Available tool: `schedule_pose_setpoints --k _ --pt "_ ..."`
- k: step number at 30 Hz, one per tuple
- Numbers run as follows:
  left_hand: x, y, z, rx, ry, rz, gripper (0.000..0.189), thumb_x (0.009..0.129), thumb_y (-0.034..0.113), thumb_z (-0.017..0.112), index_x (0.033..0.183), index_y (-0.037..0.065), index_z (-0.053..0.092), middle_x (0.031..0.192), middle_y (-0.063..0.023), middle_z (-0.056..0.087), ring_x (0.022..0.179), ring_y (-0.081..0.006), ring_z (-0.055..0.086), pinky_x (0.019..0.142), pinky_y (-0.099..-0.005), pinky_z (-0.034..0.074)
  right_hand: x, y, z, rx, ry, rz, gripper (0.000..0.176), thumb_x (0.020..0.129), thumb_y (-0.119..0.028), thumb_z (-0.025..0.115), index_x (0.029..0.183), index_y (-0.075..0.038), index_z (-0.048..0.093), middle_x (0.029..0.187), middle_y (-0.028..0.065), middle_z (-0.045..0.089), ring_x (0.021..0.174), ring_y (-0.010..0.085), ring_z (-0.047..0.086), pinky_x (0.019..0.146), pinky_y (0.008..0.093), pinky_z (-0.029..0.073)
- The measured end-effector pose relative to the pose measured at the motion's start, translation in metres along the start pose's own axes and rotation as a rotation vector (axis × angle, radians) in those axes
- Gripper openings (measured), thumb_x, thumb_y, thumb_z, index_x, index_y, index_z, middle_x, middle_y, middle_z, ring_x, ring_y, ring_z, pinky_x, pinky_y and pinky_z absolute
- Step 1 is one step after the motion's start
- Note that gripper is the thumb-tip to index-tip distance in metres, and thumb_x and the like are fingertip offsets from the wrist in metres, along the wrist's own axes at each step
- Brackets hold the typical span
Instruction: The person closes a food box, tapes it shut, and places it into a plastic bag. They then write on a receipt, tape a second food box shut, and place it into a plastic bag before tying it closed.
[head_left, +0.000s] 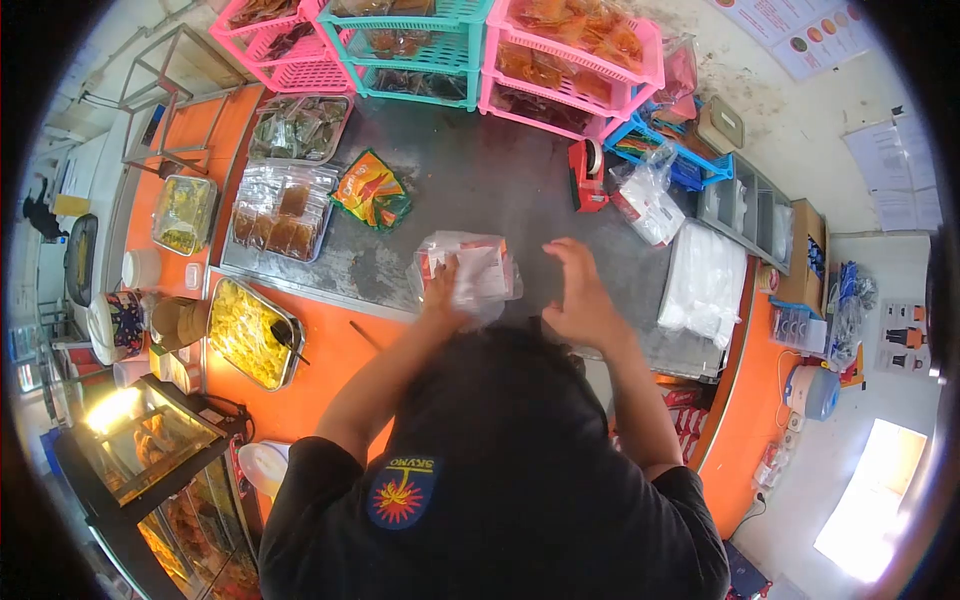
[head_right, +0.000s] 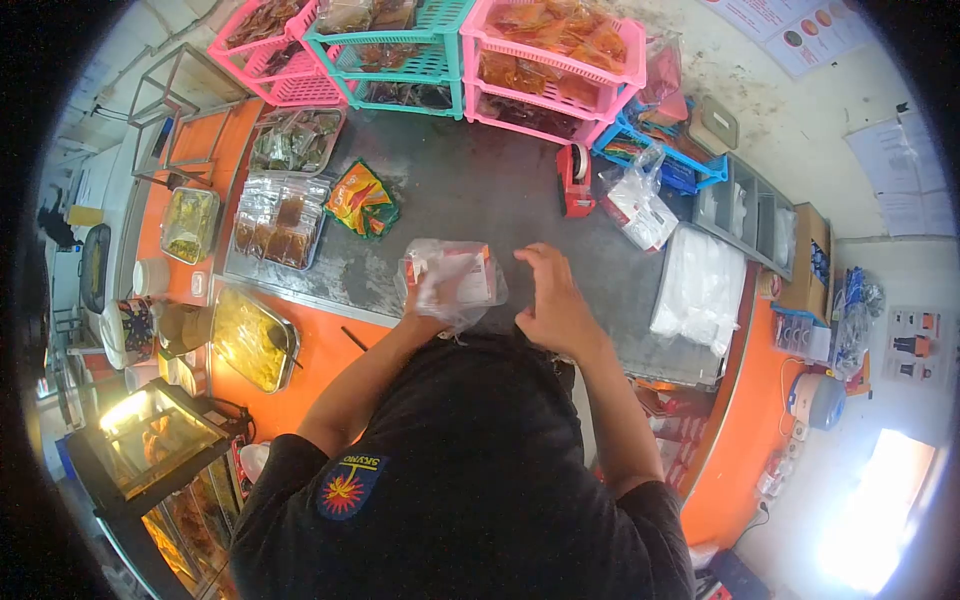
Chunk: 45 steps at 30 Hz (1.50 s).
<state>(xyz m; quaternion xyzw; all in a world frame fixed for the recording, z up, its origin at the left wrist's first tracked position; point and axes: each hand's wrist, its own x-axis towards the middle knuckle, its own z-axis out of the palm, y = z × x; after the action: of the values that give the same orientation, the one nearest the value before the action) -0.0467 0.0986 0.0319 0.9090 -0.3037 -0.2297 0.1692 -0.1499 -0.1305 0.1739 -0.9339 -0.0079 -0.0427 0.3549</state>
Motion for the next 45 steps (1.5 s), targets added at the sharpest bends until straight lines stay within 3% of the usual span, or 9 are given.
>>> schedule_pose_setpoints --k 5,10,12,17,23,28,31,36,45 --pt "0.000 -0.006 0.008 -0.012 0.181 0.153 0.077 0.088 0.041 0.079 0.156 0.014 0.054 0.147 -0.0206 0.062 0.142 -0.0485 0.051 0.124 -0.0531 0.035 0.021 0.042 0.080 0.053 -0.108 -0.062 0.106 0.072 -0.011 0.086 0.163 -0.007 0.033 0.158 0.0240 0.042 0.149 0.0437 0.039 0.127 0.0503 0.032" --pt "0.008 -0.066 0.039 0.364 0.492 0.419 0.066 0.085 0.036 0.082 0.143 0.011 0.064 0.136 -0.0241 0.066 0.126 -0.0442 0.063 0.108 -0.0535 0.050 0.047 0.069 0.140 0.000 -0.139 -0.150 0.057 0.084 -0.021 0.085 0.136 -0.006 0.066 0.142 0.0133 0.061 0.141 0.0365 0.048 0.117 0.0500 0.041" --pt "-0.015 -0.037 -0.041 -0.347 0.172 -0.050 0.057 0.086 0.024 0.080 0.139 0.008 0.067 0.125 -0.0280 0.069 0.120 -0.0479 0.066 0.107 -0.0508 0.050 0.047 0.078 0.154 0.003 -0.082 -0.150 0.042 0.085 -0.021 0.083 0.122 -0.005 0.071 0.133 0.0107 0.065 0.136 0.0349 0.051 0.114 0.0487 0.043" --pt "-0.079 -0.023 -0.157 -0.930 0.374 -0.027 0.058 0.097 -0.008 0.065 0.152 0.009 0.054 0.123 -0.0087 0.063 0.095 -0.0118 0.072 0.072 -0.0255 0.062 0.048 0.084 0.156 0.014 -0.022 -0.151 0.019 0.087 -0.017 0.081 0.100 -0.004 0.078 0.112 0.0089 0.071 0.124 0.0333 0.058 0.109 0.0455 0.047" --pt "-0.133 -0.027 -0.222 -0.491 0.454 0.041 0.124 0.068 0.014 0.098 0.169 0.014 0.026 0.151 -0.0153 0.050 0.137 -0.0335 0.055 0.109 -0.0526 0.051 0.041 0.085 0.164 0.091 0.132 -0.219 0.010 0.084 -0.006 0.079 0.093 -0.003 0.075 0.108 0.0088 0.069 0.120 0.0348 0.059 0.105 0.0463 0.050" --pt "-0.061 -0.095 -0.071 -0.137 0.371 0.201 0.163 0.051 0.031 0.107 0.172 0.010 0.001 0.170 -0.0217 0.025 0.148 -0.0440 0.043 0.118 -0.0544 0.043 0.043 0.072 0.167 0.125 0.173 -0.106 0.022 0.088 -0.006 0.073 0.109 -0.002 0.075 0.117 0.0137 0.067 0.123 0.0352 0.059 0.109 0.0467 0.048" --pt "-0.016 -0.047 -0.024 -0.599 0.544 0.506 0.123 0.063 0.022 0.100 0.165 0.006 0.034 0.159 -0.0253 0.048 0.139 -0.0415 0.056 0.113 -0.0492 0.047 0.036 0.077 0.171 0.362 0.115 -0.032 0.026 0.089 -0.005 0.068 0.114 0.002 0.072 0.133 0.0203 0.063 0.132 0.0405 0.054 0.115 0.0476 0.044" --pt "0.003 -0.013 -0.039 -0.645 0.436 0.150 0.038 0.076 0.009 0.081 0.114 0.004 0.075 0.106 -0.0137 0.079 0.099 -0.0303 0.077 0.095 -0.0435 0.056 0.014 0.076 0.179 0.393 0.118 -0.045 0.045 0.089 -0.011 0.069 0.132 0.002 0.063 0.144 0.0223 0.058 0.142 0.0433 0.048 0.125 0.0522 0.033" --pt "-0.017 -0.009 -0.063 -1.107 0.199 0.162 0.055 0.075 0.003 0.079 0.129 0.002 0.064 0.130 -0.0173 0.071 0.116 -0.0225 0.069 0.100 -0.0365 0.054 0.044 0.054 0.206 0.653 0.003 -0.016 0.054 0.085 -0.023 0.081 0.130 -0.003 0.063 0.132 0.0176 0.065 0.134 0.0370 0.058 0.117 0.0520 0.040"
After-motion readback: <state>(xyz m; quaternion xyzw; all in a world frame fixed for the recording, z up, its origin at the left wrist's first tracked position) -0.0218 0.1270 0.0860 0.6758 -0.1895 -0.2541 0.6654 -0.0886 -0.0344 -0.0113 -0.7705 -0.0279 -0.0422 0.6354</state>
